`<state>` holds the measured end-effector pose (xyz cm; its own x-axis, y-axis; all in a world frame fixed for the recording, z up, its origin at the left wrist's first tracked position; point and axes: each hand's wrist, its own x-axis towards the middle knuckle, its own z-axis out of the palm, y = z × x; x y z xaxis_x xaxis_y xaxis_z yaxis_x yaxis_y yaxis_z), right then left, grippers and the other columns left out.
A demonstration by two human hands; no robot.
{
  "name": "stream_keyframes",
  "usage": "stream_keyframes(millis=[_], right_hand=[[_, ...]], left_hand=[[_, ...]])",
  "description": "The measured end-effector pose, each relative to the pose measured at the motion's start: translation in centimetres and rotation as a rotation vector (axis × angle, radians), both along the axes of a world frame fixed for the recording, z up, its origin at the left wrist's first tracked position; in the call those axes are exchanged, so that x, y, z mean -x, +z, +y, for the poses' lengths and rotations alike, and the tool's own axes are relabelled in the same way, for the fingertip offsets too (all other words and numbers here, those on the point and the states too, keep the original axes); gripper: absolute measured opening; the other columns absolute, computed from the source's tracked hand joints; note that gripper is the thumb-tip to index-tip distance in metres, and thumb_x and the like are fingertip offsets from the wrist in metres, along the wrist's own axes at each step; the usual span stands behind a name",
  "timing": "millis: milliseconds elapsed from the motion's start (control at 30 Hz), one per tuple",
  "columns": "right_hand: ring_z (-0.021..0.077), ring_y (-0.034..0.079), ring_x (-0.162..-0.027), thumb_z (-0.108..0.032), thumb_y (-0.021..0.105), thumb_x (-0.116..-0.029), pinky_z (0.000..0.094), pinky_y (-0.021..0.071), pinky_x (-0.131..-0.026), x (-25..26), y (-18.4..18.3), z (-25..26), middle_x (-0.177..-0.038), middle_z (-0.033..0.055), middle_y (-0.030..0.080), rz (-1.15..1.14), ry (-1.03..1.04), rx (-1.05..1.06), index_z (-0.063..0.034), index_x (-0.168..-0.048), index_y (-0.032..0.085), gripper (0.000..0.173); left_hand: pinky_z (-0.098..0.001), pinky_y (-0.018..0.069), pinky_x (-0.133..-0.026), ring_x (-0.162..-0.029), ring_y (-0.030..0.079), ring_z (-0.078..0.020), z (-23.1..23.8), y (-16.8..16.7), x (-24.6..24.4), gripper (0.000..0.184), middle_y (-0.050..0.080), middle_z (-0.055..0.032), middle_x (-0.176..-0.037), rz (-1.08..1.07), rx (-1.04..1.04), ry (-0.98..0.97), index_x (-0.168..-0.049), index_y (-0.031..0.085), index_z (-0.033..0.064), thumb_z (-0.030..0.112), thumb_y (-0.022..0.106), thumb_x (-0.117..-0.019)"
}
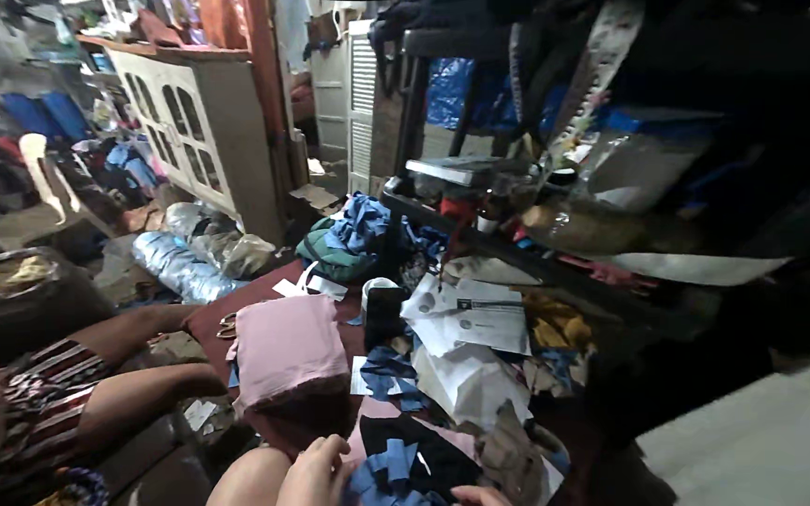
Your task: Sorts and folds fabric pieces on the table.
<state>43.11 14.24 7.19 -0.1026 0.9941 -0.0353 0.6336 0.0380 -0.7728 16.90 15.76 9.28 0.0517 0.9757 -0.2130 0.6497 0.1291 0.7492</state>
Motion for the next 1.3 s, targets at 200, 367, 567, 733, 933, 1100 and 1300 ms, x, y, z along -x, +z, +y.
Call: stream_keyframes(millis=[200, 367, 567, 733, 933, 1100, 1300], right_hand=[[0.0407, 0.069, -0.1, -0.004, 0.065, -0.0941, 0.0533, 0.0537, -0.093, 2.0, 0.9, -0.3, -0.105, 0.0275, 0.07, -0.022, -0.012, 0.0, 0.01, -0.106, 0.071, 0.02], [0.0195, 0.067, -0.082, 0.002, 0.06, -0.0932, 0.0344, 0.0566, -0.077, 1.1, 1.1, -0.8, -0.095, 0.0198, 0.069, 0.237, -0.072, -0.101, 0.0125, -0.108, 0.066, 0.019], [0.0279, 0.07, -0.088, 0.006, 0.06, -0.0914, 0.0418, 0.0577, -0.082, 2.0, 1.1, -0.6, -0.101, 0.024, 0.07, 0.203, -0.092, -0.084, 0.0129, -0.111, 0.065, 0.022], [0.0341, 0.07, -0.099, 0.008, 0.061, -0.091, 0.043, 0.0579, -0.088, 3.2, 0.7, 0.3, -0.113, 0.0281, 0.067, 0.162, -0.069, -0.143, 0.0124, -0.111, 0.068, 0.022], [0.0408, 0.066, -0.108, 0.001, 0.063, -0.0922, 0.0503, 0.0543, -0.093, 4.7, 0.9, 1.6, -0.113, 0.0249, 0.07, 0.055, -0.048, -0.248, 0.0053, -0.105, 0.076, 0.018], [0.0437, 0.065, -0.105, -0.002, 0.067, -0.091, 0.0561, 0.0507, -0.095, 4.8, 1.1, 1.7, -0.107, 0.0245, 0.07, 0.016, -0.036, -0.254, 0.0037, -0.102, 0.078, 0.016], [0.0447, 0.065, -0.105, -0.004, 0.069, -0.0908, 0.0557, 0.0517, -0.094, 4.2, 0.9, 1.6, -0.108, 0.0271, 0.069, 0.029, -0.035, -0.228, 0.0052, -0.102, 0.077, 0.017]], left_hand=[[-0.0546, 0.0525, -0.092, -0.099, 0.067, -0.0411, 0.5, -0.9, -1.7, 0.028, 0.069, -0.0259, -0.106, -0.009, -0.209, -0.078, -0.116, 0.07, -0.0066, 0.015, 0.065, -0.098], [-0.0598, 0.0458, -0.099, -0.107, 0.064, -0.0454, 1.5, -0.3, -2.3, 0.025, 0.068, -0.0279, -0.106, 0.001, -0.102, -0.169, -0.108, 0.071, -0.0084, 0.013, 0.065, -0.0979], [-0.0546, 0.0503, -0.094, -0.098, 0.068, -0.0368, 1.2, 0.5, -1.6, 0.03, 0.071, -0.0217, -0.103, -0.057, -0.116, -0.065, -0.115, 0.068, -0.0071, 0.018, 0.064, -0.0991], [-0.0565, 0.0473, -0.1, -0.103, 0.067, -0.0404, 1.9, -0.6, -2.3, 0.033, 0.07, -0.0244, -0.105, -0.068, -0.053, -0.134, -0.127, 0.063, -0.0072, 0.008, 0.065, -0.0972], [-0.0474, 0.0557, -0.087, -0.091, 0.07, -0.0307, 1.0, -0.4, -1.4, 0.029, 0.07, -0.0215, -0.103, -0.158, -0.049, 0.086, -0.123, 0.061, -0.0078, 0.009, 0.06, -0.0996], [-0.0456, 0.0556, -0.084, -0.086, 0.07, -0.0276, 0.5, -0.5, -0.7, 0.027, 0.071, -0.0185, -0.095, -0.174, 0.002, 0.102, -0.12, 0.063, -0.0061, 0.011, 0.061, -0.0997], [-0.0379, 0.0561, -0.088, -0.095, 0.07, -0.0223, 1.5, 1.0, -0.8, 0.026, 0.07, -0.0181, -0.11, -0.299, -0.071, -0.042, -0.123, 0.063, -0.0061, 0.004, 0.058, -0.0993]])
